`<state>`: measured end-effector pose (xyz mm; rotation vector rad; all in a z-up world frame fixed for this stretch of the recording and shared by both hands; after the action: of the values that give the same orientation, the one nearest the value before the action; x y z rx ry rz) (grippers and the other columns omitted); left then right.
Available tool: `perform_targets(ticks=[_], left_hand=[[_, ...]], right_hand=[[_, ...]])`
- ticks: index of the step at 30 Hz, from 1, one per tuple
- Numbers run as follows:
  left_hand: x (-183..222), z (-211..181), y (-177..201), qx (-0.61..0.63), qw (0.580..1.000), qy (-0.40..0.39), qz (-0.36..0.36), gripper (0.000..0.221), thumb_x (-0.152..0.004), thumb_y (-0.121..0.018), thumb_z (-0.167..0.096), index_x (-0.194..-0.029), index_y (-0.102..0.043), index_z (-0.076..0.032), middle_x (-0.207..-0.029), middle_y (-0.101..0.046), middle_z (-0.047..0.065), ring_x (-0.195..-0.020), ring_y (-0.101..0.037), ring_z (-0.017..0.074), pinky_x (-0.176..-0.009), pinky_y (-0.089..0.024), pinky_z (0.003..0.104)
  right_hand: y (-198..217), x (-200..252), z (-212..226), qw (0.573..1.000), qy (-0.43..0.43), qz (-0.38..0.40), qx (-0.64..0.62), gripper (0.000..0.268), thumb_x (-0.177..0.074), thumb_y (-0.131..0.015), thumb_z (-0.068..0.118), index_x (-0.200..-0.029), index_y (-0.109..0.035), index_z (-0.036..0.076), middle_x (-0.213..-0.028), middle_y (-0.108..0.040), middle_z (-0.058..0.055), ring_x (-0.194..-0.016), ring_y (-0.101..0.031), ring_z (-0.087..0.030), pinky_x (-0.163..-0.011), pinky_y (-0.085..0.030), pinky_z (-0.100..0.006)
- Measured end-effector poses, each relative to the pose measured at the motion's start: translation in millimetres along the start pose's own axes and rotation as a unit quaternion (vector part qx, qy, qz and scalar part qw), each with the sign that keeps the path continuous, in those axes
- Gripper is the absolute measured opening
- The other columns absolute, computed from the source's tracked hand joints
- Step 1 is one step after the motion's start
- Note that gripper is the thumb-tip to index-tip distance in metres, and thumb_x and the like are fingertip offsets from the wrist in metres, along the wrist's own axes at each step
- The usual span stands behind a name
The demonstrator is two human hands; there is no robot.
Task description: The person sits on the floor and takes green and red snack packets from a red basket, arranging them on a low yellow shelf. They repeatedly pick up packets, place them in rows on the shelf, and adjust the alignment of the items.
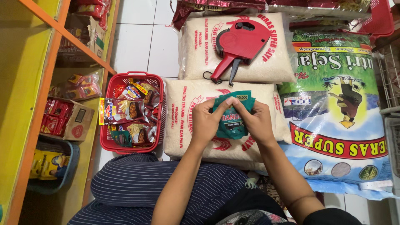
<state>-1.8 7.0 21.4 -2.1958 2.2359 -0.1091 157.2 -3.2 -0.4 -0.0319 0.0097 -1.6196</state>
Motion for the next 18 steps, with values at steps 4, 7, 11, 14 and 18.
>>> perform_targets(ticks=[4,7,11,14,18], left_hand=[[-3.8,6.2,4.2,0.115,0.993,0.002,-0.006,0.029,-0.092,-0.077,-0.027,-0.096,-0.081,0.002,-0.080,-0.076,0.002,-0.072,-0.065,0.0040,-0.066,-0.052,0.023],[-12.2,7.1,14.7,0.140,0.989,-0.009,-0.038,0.028,-0.092,-0.075,-0.027,-0.097,-0.081,0.000,-0.083,-0.077,0.000,-0.074,-0.065,0.0034,-0.070,-0.053,0.022],[-16.5,-1.8,38.9,0.101,0.990,-0.030,-0.089,0.030,-0.096,-0.072,-0.030,-0.095,-0.079,-0.001,-0.080,-0.074,0.000,-0.073,-0.062,0.0029,-0.067,-0.052,0.023],[-4.7,-16.0,69.8,0.120,0.987,-0.052,-0.093,0.029,-0.098,-0.069,-0.032,-0.102,-0.077,-0.004,-0.087,-0.075,-0.003,-0.079,-0.064,0.0006,-0.073,-0.054,0.021],[15.7,-29.1,123.8,0.054,0.983,-0.098,-0.145,0.024,-0.092,-0.076,-0.024,-0.102,-0.078,-0.002,-0.083,-0.075,-0.003,-0.075,-0.062,0.0011,-0.067,-0.052,0.022]], right_hand=[[-3.5,-8.0,-5.1,0.999,-0.025,0.018,-0.027,0.028,-0.102,-0.067,0.025,-0.107,-0.075,-0.001,-0.090,-0.074,-0.002,-0.076,-0.064,-0.005,-0.067,-0.053,-0.022],[-15.2,-20.0,-9.0,0.997,-0.048,0.040,-0.053,0.030,-0.104,-0.063,0.029,-0.110,-0.073,0.001,-0.091,-0.073,0.000,-0.076,-0.064,-0.004,-0.066,-0.052,-0.022],[-48.5,-32.0,-2.5,0.997,0.000,0.062,-0.036,0.030,-0.104,-0.062,0.029,-0.110,-0.073,0.001,-0.094,-0.074,0.000,-0.079,-0.065,-0.003,-0.070,-0.053,-0.021],[-81.2,-34.4,11.4,0.993,0.045,0.096,-0.045,0.028,-0.106,-0.062,0.026,-0.108,-0.072,0.000,-0.093,-0.074,0.000,-0.078,-0.064,-0.003,-0.070,-0.053,-0.021],[-135.3,-26.1,28.9,0.987,0.066,0.146,-0.027,0.026,-0.108,-0.063,0.022,-0.106,-0.074,-0.001,-0.089,-0.071,0.000,-0.074,-0.060,-0.002,-0.064,-0.049,-0.020]])
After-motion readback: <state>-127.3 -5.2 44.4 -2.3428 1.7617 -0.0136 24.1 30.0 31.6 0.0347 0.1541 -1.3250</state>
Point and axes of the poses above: each hand's wrist, its own x-axis away from the middle knuckle, its own y-axis out of the back of the hand, z = x × y, the point moved 1 cm from there along -x, towards the middle knuckle
